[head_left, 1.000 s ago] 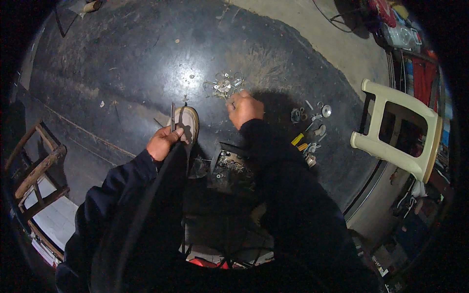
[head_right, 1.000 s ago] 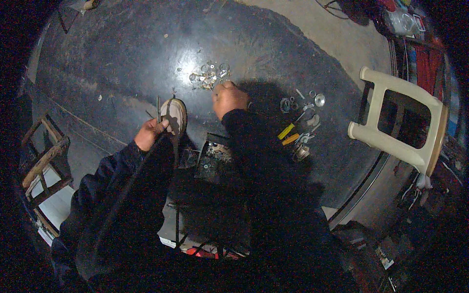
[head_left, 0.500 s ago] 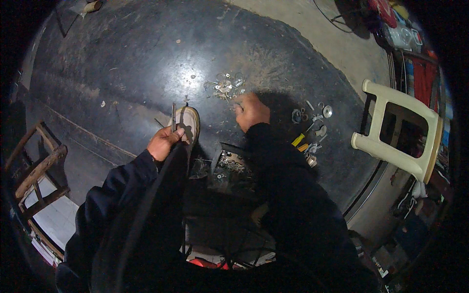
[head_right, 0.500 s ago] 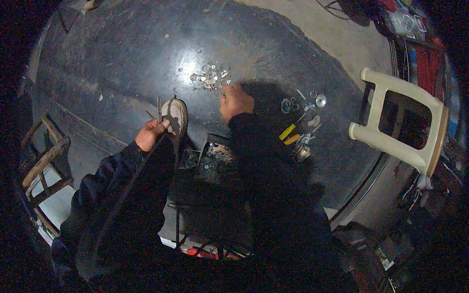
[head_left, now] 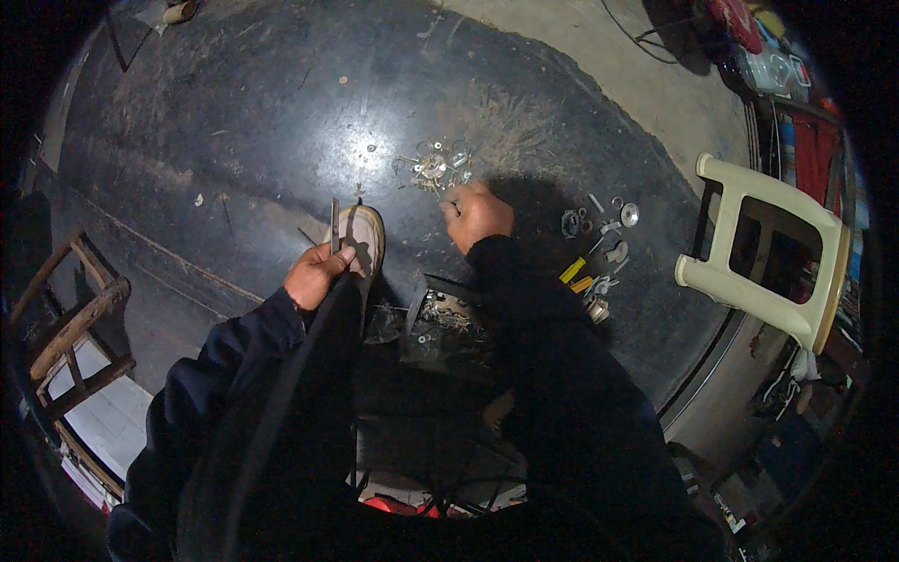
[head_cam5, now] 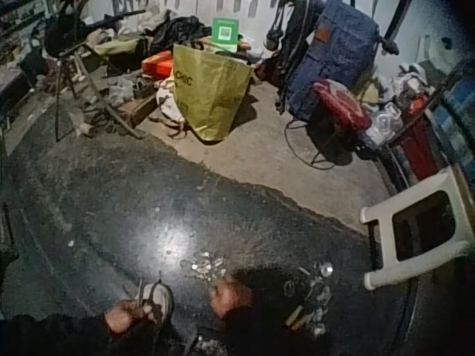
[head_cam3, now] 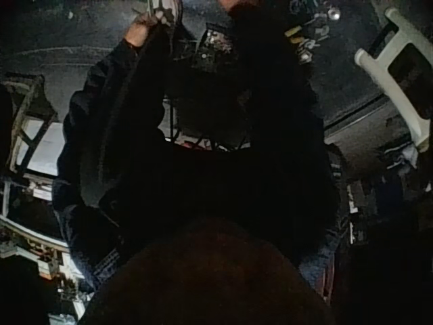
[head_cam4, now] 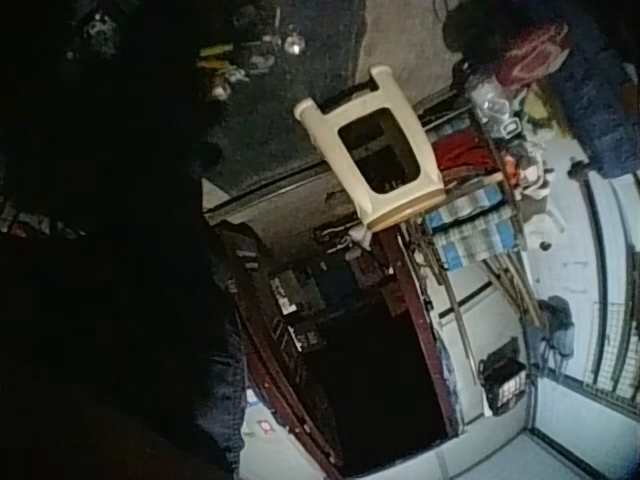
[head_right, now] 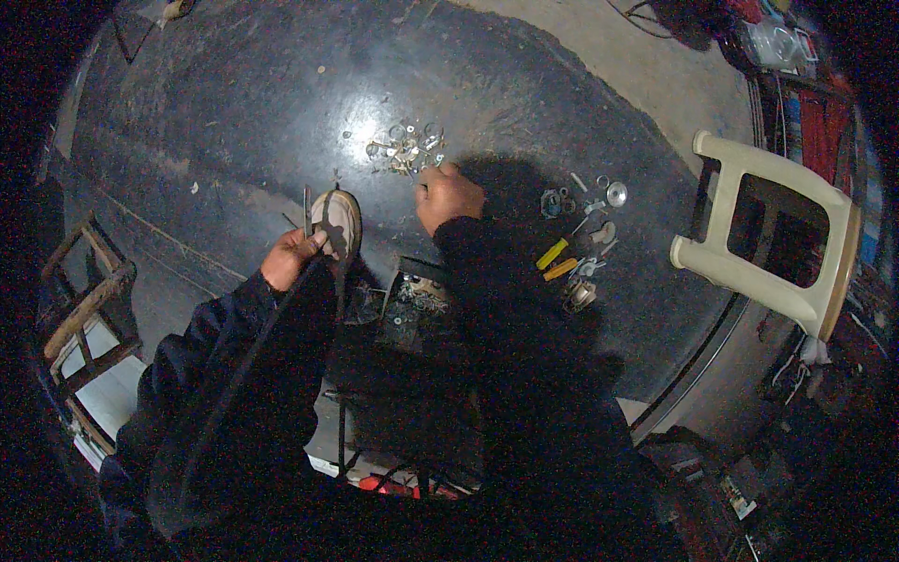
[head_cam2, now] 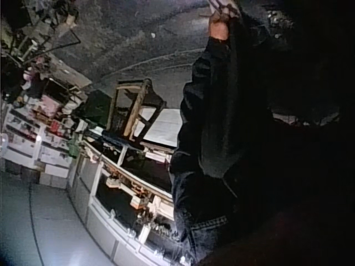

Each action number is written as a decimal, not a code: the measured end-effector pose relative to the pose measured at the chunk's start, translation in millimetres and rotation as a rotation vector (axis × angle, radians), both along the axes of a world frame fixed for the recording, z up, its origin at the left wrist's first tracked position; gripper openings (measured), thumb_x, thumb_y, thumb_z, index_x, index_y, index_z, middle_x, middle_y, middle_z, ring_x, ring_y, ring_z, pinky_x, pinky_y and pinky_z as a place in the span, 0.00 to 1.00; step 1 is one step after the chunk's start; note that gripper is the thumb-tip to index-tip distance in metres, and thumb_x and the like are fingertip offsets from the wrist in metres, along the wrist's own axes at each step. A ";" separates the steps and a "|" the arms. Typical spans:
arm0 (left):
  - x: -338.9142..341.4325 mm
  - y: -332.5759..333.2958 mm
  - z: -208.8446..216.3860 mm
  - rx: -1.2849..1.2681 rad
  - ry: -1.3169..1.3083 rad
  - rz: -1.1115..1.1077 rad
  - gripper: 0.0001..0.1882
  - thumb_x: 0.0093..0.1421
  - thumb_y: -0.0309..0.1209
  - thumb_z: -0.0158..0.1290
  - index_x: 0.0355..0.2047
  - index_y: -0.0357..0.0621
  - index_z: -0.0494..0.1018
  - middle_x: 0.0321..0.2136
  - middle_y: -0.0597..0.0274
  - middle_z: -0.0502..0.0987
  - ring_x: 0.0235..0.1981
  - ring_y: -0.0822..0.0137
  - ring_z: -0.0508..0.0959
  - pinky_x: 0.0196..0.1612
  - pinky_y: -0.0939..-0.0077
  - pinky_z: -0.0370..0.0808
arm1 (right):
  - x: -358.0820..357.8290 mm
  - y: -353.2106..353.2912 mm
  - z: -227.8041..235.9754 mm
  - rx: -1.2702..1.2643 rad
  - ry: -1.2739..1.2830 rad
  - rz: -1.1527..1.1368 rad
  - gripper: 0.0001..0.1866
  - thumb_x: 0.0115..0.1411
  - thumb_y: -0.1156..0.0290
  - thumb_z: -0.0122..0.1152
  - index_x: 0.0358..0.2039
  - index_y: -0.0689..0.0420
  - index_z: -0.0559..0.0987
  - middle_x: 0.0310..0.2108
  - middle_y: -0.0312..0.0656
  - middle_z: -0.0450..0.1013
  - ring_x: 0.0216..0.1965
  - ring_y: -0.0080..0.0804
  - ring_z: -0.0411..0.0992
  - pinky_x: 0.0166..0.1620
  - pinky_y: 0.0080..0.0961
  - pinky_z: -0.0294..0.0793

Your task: The person sits on the floor and assembles small metal parts, including washers, nuts, and a cylindrical component. They pick up pieces from the floor, fit them together by hand, and occasionally use a small tool to adjust or tighten the assembly.

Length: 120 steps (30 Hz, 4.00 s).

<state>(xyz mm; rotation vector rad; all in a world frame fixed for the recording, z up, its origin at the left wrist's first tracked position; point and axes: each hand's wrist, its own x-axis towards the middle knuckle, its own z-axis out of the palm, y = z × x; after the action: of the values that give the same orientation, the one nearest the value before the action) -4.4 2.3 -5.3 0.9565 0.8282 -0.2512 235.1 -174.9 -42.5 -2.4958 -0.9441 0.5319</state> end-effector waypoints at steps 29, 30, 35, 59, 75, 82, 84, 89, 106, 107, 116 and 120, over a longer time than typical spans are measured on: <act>7.8 -4.4 10.9 -0.010 0.009 0.048 0.11 0.72 0.33 0.48 0.41 0.39 0.77 0.31 0.70 0.79 0.32 0.76 0.75 0.40 0.80 0.72 | 11.6 -64.3 55.4 0.093 0.304 -0.037 0.11 0.60 0.64 0.63 0.38 0.57 0.82 0.34 0.49 0.80 0.36 0.42 0.79 0.41 0.34 0.77; 8.7 -4.7 12.3 -0.014 0.019 0.049 0.11 0.72 0.33 0.48 0.41 0.39 0.77 0.32 0.70 0.79 0.32 0.76 0.75 0.40 0.80 0.72 | 21.5 -56.7 48.2 0.073 0.249 -0.050 0.11 0.60 0.64 0.63 0.38 0.56 0.82 0.35 0.49 0.80 0.36 0.43 0.79 0.41 0.34 0.77; 9.5 -5.1 19.1 0.036 0.060 0.059 0.11 0.72 0.32 0.47 0.42 0.39 0.77 0.33 0.70 0.79 0.33 0.77 0.75 0.41 0.81 0.72 | 36.7 -10.9 27.2 0.069 0.150 -0.022 0.11 0.59 0.65 0.62 0.40 0.53 0.83 0.40 0.49 0.79 0.40 0.48 0.78 0.43 0.37 0.76; 2.1 -2.3 5.2 0.014 0.061 0.023 0.12 0.73 0.35 0.48 0.41 0.40 0.77 0.31 0.72 0.79 0.32 0.78 0.74 0.41 0.81 0.71 | 16.4 41.4 14.8 -0.095 0.112 -0.133 0.12 0.56 0.63 0.67 0.40 0.51 0.81 0.41 0.46 0.79 0.42 0.51 0.78 0.44 0.47 0.77; 1.1 -2.0 2.6 -0.013 -0.014 0.030 0.13 0.73 0.34 0.47 0.41 0.39 0.77 0.32 0.72 0.78 0.32 0.79 0.74 0.41 0.81 0.71 | 16.6 15.5 3.3 0.239 0.258 -0.349 0.10 0.53 0.69 0.68 0.33 0.59 0.79 0.25 0.39 0.77 0.29 0.29 0.76 0.35 0.29 0.75; 8.5 -3.5 16.5 0.047 0.049 0.034 0.12 0.72 0.35 0.49 0.37 0.40 0.76 0.30 0.70 0.79 0.31 0.76 0.75 0.38 0.78 0.71 | 14.5 -36.9 25.8 0.428 0.588 -0.484 0.11 0.57 0.73 0.66 0.39 0.61 0.78 0.29 0.37 0.76 0.28 0.25 0.73 0.35 0.24 0.73; 8.7 -1.9 16.5 0.012 0.045 0.017 0.12 0.73 0.33 0.47 0.42 0.38 0.77 0.33 0.70 0.79 0.32 0.77 0.75 0.40 0.80 0.72 | 8.8 -44.8 31.1 0.419 0.591 -0.435 0.12 0.58 0.74 0.66 0.42 0.61 0.79 0.31 0.37 0.77 0.29 0.25 0.73 0.36 0.24 0.73; 7.6 -0.5 7.2 0.011 0.050 0.019 0.13 0.72 0.35 0.48 0.41 0.38 0.77 0.32 0.67 0.80 0.32 0.74 0.77 0.40 0.78 0.73 | 0.1 -76.6 60.2 0.269 0.753 -0.209 0.14 0.58 0.73 0.67 0.46 0.59 0.81 0.36 0.37 0.79 0.35 0.25 0.76 0.40 0.25 0.75; 6.1 -1.0 10.8 0.114 0.082 -0.048 0.15 0.72 0.37 0.48 0.39 0.38 0.77 0.31 0.68 0.80 0.31 0.76 0.76 0.39 0.79 0.72 | -23.0 -107.7 88.2 0.051 0.647 0.130 0.10 0.63 0.68 0.62 0.42 0.59 0.82 0.35 0.43 0.81 0.36 0.32 0.79 0.41 0.30 0.77; 6.8 -1.5 12.7 0.139 0.096 -0.045 0.15 0.72 0.37 0.48 0.38 0.38 0.77 0.31 0.68 0.80 0.31 0.76 0.76 0.39 0.79 0.72 | -19.3 -107.7 85.9 0.000 0.535 0.117 0.11 0.63 0.68 0.62 0.42 0.59 0.82 0.35 0.44 0.81 0.36 0.33 0.79 0.40 0.29 0.77; 7.8 -2.1 15.7 0.126 0.043 -0.030 0.14 0.72 0.36 0.48 0.41 0.37 0.78 0.32 0.67 0.81 0.32 0.75 0.76 0.39 0.78 0.73 | 27.3 -100.9 42.0 -0.048 0.339 -0.174 0.17 0.58 0.58 0.63 0.42 0.56 0.82 0.42 0.51 0.79 0.44 0.52 0.77 0.49 0.42 0.76; 7.2 -2.7 12.9 0.157 0.015 -0.018 0.14 0.72 0.35 0.48 0.42 0.37 0.78 0.34 0.67 0.81 0.33 0.75 0.77 0.40 0.78 0.73 | 46.4 -79.7 18.4 0.007 0.142 -0.092 0.15 0.59 0.61 0.63 0.42 0.56 0.83 0.39 0.49 0.81 0.41 0.46 0.79 0.46 0.38 0.77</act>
<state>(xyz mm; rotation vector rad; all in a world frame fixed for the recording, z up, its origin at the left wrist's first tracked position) 2.9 -0.4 7.6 1.1108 0.8626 -0.2117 281.5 -254.5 -24.1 -2.4448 -0.7715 0.6650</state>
